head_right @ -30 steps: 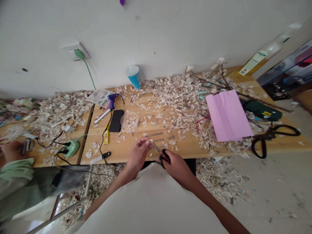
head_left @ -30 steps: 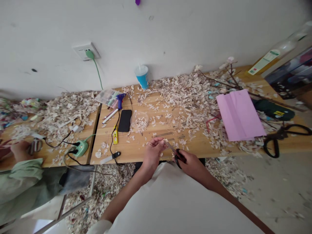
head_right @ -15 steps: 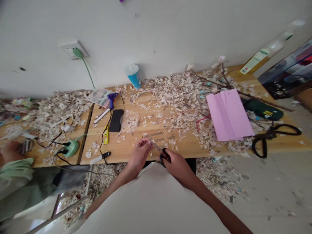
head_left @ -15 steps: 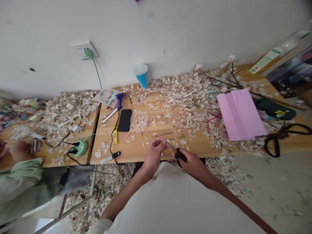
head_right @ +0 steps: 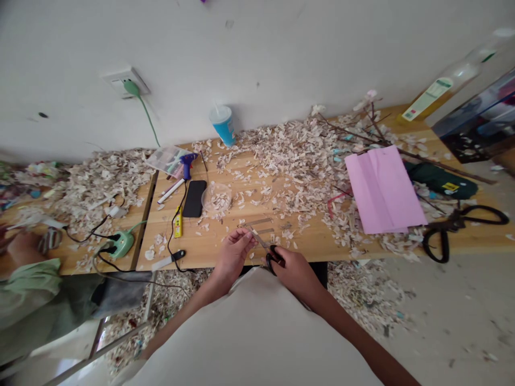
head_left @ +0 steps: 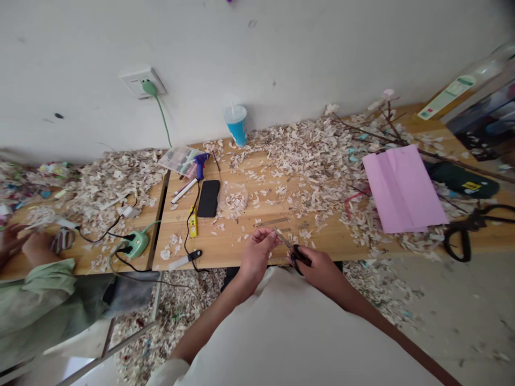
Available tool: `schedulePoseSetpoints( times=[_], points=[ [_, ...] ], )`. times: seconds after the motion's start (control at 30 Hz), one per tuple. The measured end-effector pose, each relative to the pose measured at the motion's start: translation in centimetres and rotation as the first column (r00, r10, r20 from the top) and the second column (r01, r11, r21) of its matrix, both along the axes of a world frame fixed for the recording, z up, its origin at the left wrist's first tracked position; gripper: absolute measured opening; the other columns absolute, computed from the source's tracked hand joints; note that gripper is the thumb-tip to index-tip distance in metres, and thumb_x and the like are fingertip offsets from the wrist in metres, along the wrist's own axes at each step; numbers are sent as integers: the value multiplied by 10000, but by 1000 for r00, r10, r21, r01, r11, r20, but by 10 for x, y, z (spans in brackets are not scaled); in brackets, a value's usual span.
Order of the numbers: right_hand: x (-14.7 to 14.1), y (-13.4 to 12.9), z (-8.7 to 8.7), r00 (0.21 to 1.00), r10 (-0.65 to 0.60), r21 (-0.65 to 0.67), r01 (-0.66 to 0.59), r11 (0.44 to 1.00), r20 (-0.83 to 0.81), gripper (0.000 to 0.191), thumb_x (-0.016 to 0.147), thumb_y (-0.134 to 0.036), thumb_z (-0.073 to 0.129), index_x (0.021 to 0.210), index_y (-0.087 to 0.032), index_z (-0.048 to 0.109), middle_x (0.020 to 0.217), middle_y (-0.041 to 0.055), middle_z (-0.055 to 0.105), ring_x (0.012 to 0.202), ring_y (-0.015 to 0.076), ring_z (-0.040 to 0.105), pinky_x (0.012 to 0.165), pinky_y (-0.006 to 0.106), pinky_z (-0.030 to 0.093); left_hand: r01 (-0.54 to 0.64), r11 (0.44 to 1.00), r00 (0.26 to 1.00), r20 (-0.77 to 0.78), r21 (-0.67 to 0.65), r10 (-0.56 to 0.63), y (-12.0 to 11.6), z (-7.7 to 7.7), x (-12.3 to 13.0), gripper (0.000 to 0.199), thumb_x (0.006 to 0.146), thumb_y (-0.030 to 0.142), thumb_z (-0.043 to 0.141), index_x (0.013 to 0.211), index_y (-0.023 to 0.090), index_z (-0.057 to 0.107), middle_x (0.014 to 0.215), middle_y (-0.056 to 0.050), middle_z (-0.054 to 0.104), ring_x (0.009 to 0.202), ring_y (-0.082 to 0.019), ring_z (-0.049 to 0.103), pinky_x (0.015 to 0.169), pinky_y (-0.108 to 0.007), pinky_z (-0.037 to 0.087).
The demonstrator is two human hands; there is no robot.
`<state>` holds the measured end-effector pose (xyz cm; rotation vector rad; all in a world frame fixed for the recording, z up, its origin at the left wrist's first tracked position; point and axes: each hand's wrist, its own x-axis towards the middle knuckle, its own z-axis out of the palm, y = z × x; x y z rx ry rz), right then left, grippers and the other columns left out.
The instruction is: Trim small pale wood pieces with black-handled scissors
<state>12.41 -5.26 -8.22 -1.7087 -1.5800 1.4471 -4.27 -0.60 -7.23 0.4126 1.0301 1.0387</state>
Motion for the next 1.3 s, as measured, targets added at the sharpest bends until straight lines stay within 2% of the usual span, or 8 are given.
schedulePoseSetpoints(
  times=[0.17, 0.3, 0.47, 0.53, 0.63, 0.87, 1.1, 1.3],
  points=[
    [-1, 0, -3, 1000, -5, -3, 5, 1000, -4, 219, 827, -392, 531, 813, -194, 623, 754, 24, 675, 705, 195, 593, 654, 272, 419, -36, 999, 999, -17, -6, 36, 0, 0, 1, 265, 634, 286, 822, 749, 148, 627, 695, 17, 629, 667, -77, 586, 733, -224, 483],
    [-1, 1, -3, 996, -77, -3, 77, 997, -36, 274, 857, -421, 482, 800, -192, 621, 721, 21, 661, 683, 183, 581, 662, 272, 418, -59, 998, 998, -33, 6, 59, 0, -1, 1, 246, 661, 275, 803, 757, 146, 616, 682, 22, 612, 652, -68, 578, 708, -205, 486],
    [2, 2, -7, 989, -142, 58, 140, 988, 30, 261, 848, -421, 473, 857, -195, 604, 822, 53, 682, 755, 205, 610, 707, 295, 433, -81, 997, 997, 2, 19, 81, 1, 1, 1, 252, 675, 273, 794, 779, 150, 601, 747, 8, 628, 700, -81, 597, 753, -233, 508],
    [2, 2, -9, 990, -135, 43, 134, 990, 32, 253, 826, -401, 512, 948, -194, 591, 914, 65, 688, 813, 211, 626, 732, 298, 446, -87, 996, 996, 10, 19, 87, 1, 0, 1, 249, 673, 268, 796, 798, 157, 611, 766, 10, 632, 705, -80, 598, 748, -228, 507],
    [0, 1, -12, 994, -103, 19, 102, 995, 46, 263, 784, -351, 569, 998, -198, 564, 952, 58, 682, 802, 200, 622, 715, 291, 451, -86, 996, 996, -6, 19, 86, 0, -2, 1, 240, 667, 261, 800, 822, 157, 649, 747, 19, 621, 692, -69, 584, 739, -213, 500],
    [-5, 0, -10, 999, -51, -8, 51, 999, 8, 175, 775, -303, 570, 922, -209, 581, 866, 24, 681, 774, 189, 623, 697, 274, 442, -71, 997, 997, 23, 14, 71, -1, -6, 1, 313, 647, 252, 821, 912, 161, 682, 825, 5, 666, 758, -80, 615, 801, -235, 496],
    [-6, -1, -11, 999, -18, 23, 17, 1000, 42, 130, 801, -326, 553, 854, -213, 590, 806, 17, 679, 733, 191, 616, 659, 265, 416, -66, 998, 997, 39, 15, 65, -1, -3, 3, 251, 632, 242, 827, 778, 152, 644, 723, 13, 667, 703, -80, 611, 762, -226, 494],
    [-8, -3, -10, 998, -13, 35, 11, 999, 61, 141, 813, -327, 535, 874, -217, 599, 806, 14, 684, 725, 188, 619, 654, 263, 409, -68, 998, 997, 49, 18, 67, -3, -5, 3, 241, 653, 245, 811, 781, 153, 628, 716, 16, 657, 685, -77, 607, 740, -219, 495]
  ],
)
